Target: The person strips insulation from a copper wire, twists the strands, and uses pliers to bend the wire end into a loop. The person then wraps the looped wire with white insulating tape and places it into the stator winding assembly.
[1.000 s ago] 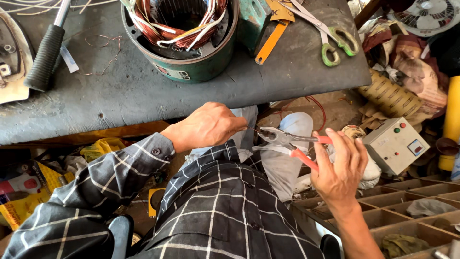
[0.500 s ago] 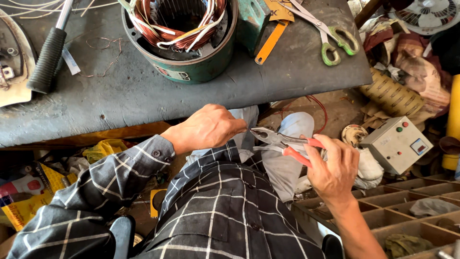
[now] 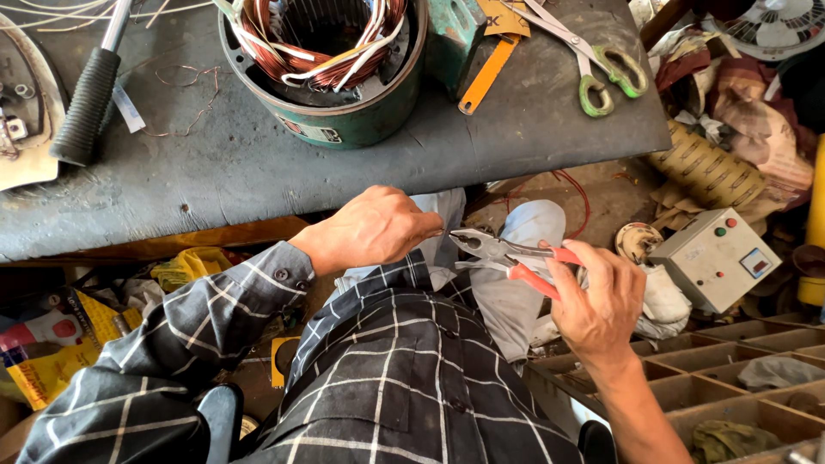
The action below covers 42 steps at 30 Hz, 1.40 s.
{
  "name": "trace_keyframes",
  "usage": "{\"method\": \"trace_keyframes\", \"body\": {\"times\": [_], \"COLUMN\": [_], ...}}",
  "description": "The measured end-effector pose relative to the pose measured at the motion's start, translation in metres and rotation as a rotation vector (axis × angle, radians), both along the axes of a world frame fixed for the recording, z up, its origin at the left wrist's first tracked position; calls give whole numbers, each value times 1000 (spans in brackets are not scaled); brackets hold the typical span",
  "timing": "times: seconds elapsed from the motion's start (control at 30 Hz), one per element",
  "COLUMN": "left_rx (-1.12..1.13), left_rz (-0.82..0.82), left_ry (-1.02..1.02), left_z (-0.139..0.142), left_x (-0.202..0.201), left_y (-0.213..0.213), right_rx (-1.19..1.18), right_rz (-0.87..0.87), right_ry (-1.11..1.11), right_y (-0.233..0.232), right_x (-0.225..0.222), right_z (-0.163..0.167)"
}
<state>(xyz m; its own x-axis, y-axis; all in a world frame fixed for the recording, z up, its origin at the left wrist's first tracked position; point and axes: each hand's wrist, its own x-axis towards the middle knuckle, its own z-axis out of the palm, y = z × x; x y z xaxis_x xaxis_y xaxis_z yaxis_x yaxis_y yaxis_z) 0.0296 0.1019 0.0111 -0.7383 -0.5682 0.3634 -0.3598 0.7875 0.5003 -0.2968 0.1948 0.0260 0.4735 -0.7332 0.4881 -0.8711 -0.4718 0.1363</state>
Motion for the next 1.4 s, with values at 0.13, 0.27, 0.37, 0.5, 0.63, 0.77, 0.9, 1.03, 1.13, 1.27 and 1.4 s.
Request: {"method": "trace_keyframes", "body": {"times": [0.13,0.27,0.37,0.5,0.63,0.77,0.9,1.03,1.13,1.27,1.4], "left_rx": [-40,-147,-252,-281,-152,-87,-29,-47,-45,-46,-44], "left_rz": [-9,-64,-118,-148,-58,-19,-3,-9,-15,-11,-24], "left_ry": [-33,-140,-138,-126,-100,-59,-1,0,4,-5,3], "left_z": [-2,-2,1,4,4,3,3,4,4,3,4], "left_x": [0,2,2,3,6,12,10,6,5,5,4], "left_y": [-1,-3,-7,-10,-7,-4,-3,-4,-4,-4,-3], "right_rx": [129,535,1613,1974,1774,887,256,121,100,82,86], "right_rz": [45,103,89,207,159,-53,-91,-62,-54,-29,10], "right_ry": [-69,-279,-931,-1169,-917,-492,-203,-119,-108,-104,-102], "right_y": [1,0,-6,-4,5,18,22,16,13,10,7], "right_x": [-6,-21,-39,-49,-40,-17,0,3,4,7,8], "right_z": [-1,-15,-28,-40,-34,-19,-7,0,2,3,7]}}
